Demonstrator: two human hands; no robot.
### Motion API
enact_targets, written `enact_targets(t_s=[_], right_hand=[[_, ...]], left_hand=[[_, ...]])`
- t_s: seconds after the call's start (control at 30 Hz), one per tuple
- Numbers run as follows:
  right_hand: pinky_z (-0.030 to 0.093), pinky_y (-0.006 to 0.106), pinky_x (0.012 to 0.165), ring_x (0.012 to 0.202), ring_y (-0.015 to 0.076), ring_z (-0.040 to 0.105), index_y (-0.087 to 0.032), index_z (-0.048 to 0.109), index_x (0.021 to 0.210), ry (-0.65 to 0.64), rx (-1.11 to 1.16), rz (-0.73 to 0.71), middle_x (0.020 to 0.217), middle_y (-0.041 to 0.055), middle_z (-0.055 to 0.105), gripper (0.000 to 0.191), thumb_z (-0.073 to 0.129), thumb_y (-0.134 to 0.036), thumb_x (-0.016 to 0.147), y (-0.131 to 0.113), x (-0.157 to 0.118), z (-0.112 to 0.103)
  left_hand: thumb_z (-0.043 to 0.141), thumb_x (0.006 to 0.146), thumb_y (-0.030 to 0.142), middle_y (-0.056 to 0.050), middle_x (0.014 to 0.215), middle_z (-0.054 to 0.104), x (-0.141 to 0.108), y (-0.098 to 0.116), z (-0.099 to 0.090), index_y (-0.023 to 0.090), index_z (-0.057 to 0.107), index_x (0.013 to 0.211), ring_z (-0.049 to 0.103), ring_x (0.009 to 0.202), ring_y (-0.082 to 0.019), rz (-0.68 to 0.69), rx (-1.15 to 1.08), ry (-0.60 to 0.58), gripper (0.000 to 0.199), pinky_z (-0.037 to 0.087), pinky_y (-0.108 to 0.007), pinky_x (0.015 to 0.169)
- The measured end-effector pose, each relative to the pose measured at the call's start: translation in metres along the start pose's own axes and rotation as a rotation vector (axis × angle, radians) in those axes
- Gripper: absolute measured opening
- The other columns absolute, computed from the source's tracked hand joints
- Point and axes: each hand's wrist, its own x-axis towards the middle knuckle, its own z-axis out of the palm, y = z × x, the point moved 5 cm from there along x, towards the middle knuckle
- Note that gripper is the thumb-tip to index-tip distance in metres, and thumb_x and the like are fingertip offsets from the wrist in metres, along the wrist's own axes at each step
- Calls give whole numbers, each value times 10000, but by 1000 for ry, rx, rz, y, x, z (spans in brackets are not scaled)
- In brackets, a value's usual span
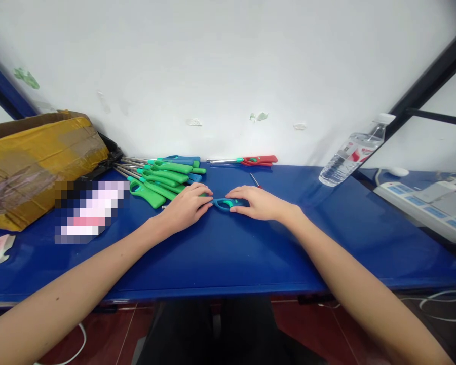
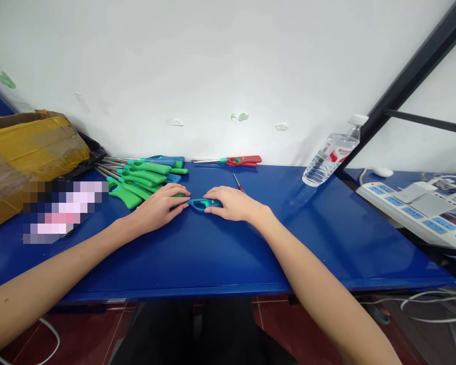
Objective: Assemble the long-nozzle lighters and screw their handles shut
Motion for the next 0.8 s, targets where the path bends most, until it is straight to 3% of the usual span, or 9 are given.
enact_targets(t_s=[0.2, 0.8], right_hand=[[431, 451, 1054, 1225, 293, 569, -189, 672, 1199, 23, -33, 0, 1296, 119, 646, 344, 557, -394, 949, 2, 0, 2], [469, 416, 971, 1093, 254, 610, -224, 628, 1260, 1, 15, 2, 1205, 106, 657, 325, 501, -317, 976, -2, -1, -1]], left_hand=[[469, 994, 263, -127, 1119, 670, 1, -2, 2, 128, 738, 1029, 545, 1155, -292, -37, -13, -24, 304, 490, -464, 1004], [468, 980, 274, -116, 1090, 689, 0, -1, 3, 143, 716, 1039, 562, 1131, -283, -86, -13, -11, 286, 488, -467, 988]])
